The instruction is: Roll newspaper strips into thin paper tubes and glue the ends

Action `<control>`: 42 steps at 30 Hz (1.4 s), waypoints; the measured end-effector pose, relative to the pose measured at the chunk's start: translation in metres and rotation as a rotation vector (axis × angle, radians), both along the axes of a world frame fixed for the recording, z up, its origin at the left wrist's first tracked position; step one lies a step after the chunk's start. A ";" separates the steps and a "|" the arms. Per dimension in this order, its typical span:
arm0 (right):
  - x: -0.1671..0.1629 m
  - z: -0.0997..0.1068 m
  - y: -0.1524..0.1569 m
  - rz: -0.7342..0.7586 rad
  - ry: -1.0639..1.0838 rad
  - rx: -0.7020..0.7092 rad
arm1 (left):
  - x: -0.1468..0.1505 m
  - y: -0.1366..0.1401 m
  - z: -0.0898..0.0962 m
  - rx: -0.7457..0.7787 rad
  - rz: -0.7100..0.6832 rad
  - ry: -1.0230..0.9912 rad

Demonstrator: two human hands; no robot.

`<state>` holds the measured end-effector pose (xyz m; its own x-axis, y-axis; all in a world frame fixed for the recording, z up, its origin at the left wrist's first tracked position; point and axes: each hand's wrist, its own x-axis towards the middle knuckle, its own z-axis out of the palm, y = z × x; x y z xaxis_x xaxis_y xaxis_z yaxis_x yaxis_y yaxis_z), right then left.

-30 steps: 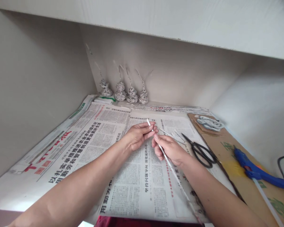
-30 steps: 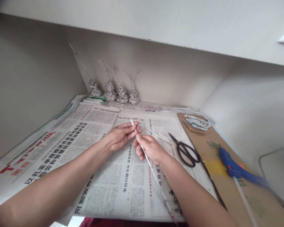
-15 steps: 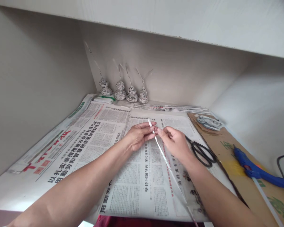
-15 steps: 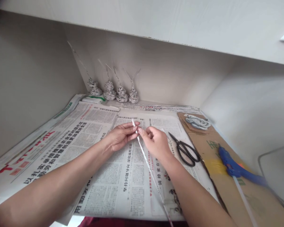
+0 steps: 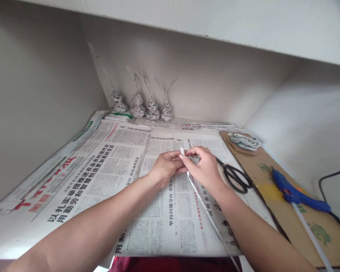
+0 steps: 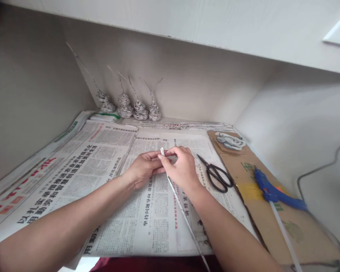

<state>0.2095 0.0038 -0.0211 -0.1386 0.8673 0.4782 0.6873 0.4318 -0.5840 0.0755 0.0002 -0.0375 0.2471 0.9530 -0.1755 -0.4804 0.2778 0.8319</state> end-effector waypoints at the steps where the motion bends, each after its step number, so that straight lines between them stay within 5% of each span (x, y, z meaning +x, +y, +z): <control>1: 0.001 -0.001 0.001 -0.002 0.002 -0.020 | 0.000 -0.001 0.001 0.010 -0.013 0.009; 8: 0.005 -0.007 0.007 0.051 0.202 -0.282 | -0.002 -0.001 0.000 -0.023 -0.049 -0.015; 13: 0.005 -0.009 0.006 0.037 0.296 -0.309 | -0.001 -0.001 -0.001 -0.097 -0.040 -0.021; 20: 0.004 -0.005 0.010 0.152 0.676 -0.529 | -0.004 0.001 0.001 -0.102 -0.078 -0.064; 29: 0.001 -0.019 0.018 0.176 0.792 -0.439 | -0.003 0.003 0.000 -0.109 -0.023 -0.097; 37: 0.027 -0.008 0.006 0.061 0.350 -0.334 | -0.005 0.005 -0.001 -0.092 -0.033 -0.046; 42: 0.109 0.022 -0.023 -0.113 -0.163 -0.211 | -0.004 0.002 0.001 -0.102 -0.027 -0.021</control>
